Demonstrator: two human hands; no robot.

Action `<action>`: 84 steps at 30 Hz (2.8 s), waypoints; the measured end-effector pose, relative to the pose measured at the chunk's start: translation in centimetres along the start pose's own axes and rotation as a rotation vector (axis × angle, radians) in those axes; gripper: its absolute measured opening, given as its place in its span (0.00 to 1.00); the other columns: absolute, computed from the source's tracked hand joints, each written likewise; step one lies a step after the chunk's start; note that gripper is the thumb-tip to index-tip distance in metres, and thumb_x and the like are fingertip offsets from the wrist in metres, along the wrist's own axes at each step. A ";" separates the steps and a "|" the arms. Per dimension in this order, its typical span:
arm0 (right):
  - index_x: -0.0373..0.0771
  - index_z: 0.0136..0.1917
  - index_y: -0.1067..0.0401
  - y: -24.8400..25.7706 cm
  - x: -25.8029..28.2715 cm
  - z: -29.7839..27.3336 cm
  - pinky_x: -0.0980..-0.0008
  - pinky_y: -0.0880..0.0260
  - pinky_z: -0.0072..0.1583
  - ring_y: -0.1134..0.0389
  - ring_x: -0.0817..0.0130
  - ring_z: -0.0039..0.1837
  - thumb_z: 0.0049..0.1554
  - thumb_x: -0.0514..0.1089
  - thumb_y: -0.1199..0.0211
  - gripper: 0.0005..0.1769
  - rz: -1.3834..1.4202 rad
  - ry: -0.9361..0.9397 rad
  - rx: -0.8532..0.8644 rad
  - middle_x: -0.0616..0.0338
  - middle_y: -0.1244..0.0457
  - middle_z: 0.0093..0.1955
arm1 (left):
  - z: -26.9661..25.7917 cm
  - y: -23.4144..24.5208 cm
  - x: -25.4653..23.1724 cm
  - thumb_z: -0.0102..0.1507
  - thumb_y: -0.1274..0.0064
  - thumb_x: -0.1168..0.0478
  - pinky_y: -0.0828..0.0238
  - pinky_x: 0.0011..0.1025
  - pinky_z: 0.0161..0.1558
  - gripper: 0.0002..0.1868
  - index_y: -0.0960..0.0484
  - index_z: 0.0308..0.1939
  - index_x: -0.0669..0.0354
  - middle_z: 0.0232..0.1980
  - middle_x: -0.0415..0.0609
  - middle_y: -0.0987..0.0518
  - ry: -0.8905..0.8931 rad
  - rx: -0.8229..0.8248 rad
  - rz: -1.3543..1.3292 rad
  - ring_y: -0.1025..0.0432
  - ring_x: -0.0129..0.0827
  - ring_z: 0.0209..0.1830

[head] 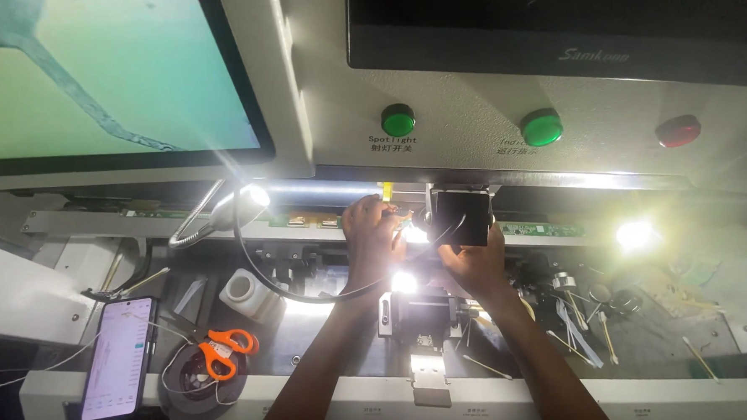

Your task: Repairing an electronic display by aligning and bonding a ribbon cable using a specialized machine.

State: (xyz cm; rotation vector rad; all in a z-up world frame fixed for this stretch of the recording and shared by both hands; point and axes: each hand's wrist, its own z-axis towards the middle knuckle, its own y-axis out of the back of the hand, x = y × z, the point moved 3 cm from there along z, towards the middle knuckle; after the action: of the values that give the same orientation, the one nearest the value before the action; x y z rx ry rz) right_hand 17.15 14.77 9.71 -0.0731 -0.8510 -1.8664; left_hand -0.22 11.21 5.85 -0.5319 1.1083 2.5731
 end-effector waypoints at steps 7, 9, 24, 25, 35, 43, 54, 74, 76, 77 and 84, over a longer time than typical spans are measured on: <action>0.33 0.27 0.34 -1.2 -1.8 0.1 0.64 0.39 0.35 0.40 0.57 0.28 0.29 0.28 0.44 0.08 0.222 -0.124 0.036 0.54 0.44 0.21 | 1.2 1.7 -1.7 0.47 0.42 0.69 0.50 0.56 0.63 0.10 0.16 0.32 0.56 0.42 0.47 0.25 0.053 0.015 -0.080 0.34 0.48 0.60; 0.34 0.27 0.33 -1.1 -1.6 0.4 0.67 0.39 0.34 0.41 0.60 0.28 0.28 0.28 0.44 0.09 0.243 -0.117 0.039 0.57 0.44 0.21 | 1.2 1.0 -1.1 0.47 0.42 0.69 0.51 0.56 0.63 0.08 0.17 0.30 0.57 0.42 0.48 0.25 0.049 0.012 -0.075 0.34 0.48 0.60; 0.31 0.32 0.30 -0.6 1.2 2.3 0.66 0.38 0.34 0.40 0.64 0.27 0.29 0.23 0.40 0.14 0.216 -0.050 0.014 0.53 0.40 0.24 | 1.2 0.5 -1.4 0.48 0.41 0.69 0.50 0.56 0.64 0.08 0.16 0.31 0.58 0.42 0.48 0.24 0.041 -0.007 -0.099 0.33 0.49 0.60; 0.33 0.32 0.30 0.3 3.3 3.7 0.66 0.39 0.34 0.41 0.64 0.27 0.31 0.23 0.40 0.13 0.260 -0.045 -0.035 0.54 0.40 0.24 | 1.1 0.4 -1.3 0.47 0.40 0.69 0.50 0.56 0.64 0.09 0.16 0.32 0.58 0.42 0.47 0.24 0.032 -0.002 -0.098 0.32 0.48 0.59; 0.34 0.40 0.28 0.4 0.0 2.1 0.56 0.33 0.41 0.35 0.45 0.36 0.38 0.27 0.34 0.14 0.144 0.111 -0.017 0.51 0.37 0.32 | 1.0 0.4 -1.5 0.49 0.38 0.69 0.51 0.56 0.65 0.10 0.16 0.35 0.58 0.42 0.48 0.24 0.063 -0.009 -0.085 0.33 0.47 0.60; 0.33 0.37 0.31 0.9 0.6 2.4 0.56 0.34 0.42 0.36 0.45 0.36 0.40 0.28 0.32 0.11 0.144 0.138 -0.035 0.51 0.39 0.31 | 0.8 0.0 -1.3 0.49 0.37 0.67 0.50 0.55 0.65 0.12 0.15 0.36 0.52 0.41 0.45 0.26 0.021 0.013 -0.089 0.34 0.46 0.59; 0.32 0.35 0.33 0.9 0.1 2.4 0.53 0.36 0.40 0.37 0.43 0.36 0.41 0.29 0.31 0.12 0.136 0.094 -0.026 0.49 0.41 0.31 | 1.1 -0.9 -1.1 0.48 0.35 0.68 0.47 0.56 0.61 0.12 0.16 0.36 0.56 0.40 0.48 0.26 0.051 0.017 -0.063 0.33 0.49 0.57; 0.32 0.33 0.34 0.7 -0.7 1.9 0.55 0.37 0.40 0.39 0.45 0.35 0.41 0.32 0.30 0.12 0.104 0.103 -0.026 0.50 0.43 0.30 | 0.9 -1.5 -1.0 0.47 0.35 0.68 0.47 0.56 0.59 0.13 0.17 0.35 0.57 0.39 0.48 0.25 0.019 -0.016 -0.058 0.33 0.49 0.58; 0.32 0.33 0.34 0.7 -0.9 1.9 0.55 0.37 0.39 0.38 0.46 0.34 0.41 0.31 0.30 0.12 0.127 0.100 -0.016 0.50 0.43 0.30 | 1.0 -1.3 -1.2 0.47 0.35 0.68 0.47 0.55 0.60 0.12 0.16 0.34 0.58 0.39 0.48 0.25 0.023 -0.015 -0.053 0.32 0.48 0.57; 0.32 0.33 0.34 0.7 -0.9 1.8 0.55 0.37 0.39 0.38 0.46 0.34 0.41 0.31 0.30 0.12 0.127 0.099 -0.016 0.50 0.43 0.30 | 0.9 -1.4 -1.1 0.47 0.35 0.68 0.47 0.55 0.60 0.12 0.16 0.34 0.58 0.39 0.48 0.25 0.023 -0.014 -0.053 0.32 0.48 0.57; 0.34 0.29 0.35 0.4 -1.4 1.5 0.57 0.37 0.40 0.39 0.47 0.33 0.40 0.31 0.32 0.11 0.112 0.107 -0.019 0.53 0.43 0.27 | 0.9 -1.3 -1.3 0.48 0.36 0.68 0.47 0.56 0.60 0.11 0.15 0.34 0.54 0.39 0.46 0.25 0.009 -0.040 -0.083 0.32 0.48 0.56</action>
State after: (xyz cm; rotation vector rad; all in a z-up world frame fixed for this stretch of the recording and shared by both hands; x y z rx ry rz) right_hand 17.63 16.66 10.42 -0.0318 -0.7410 -1.7572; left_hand 1.29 12.59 6.12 -0.5876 1.0177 2.5282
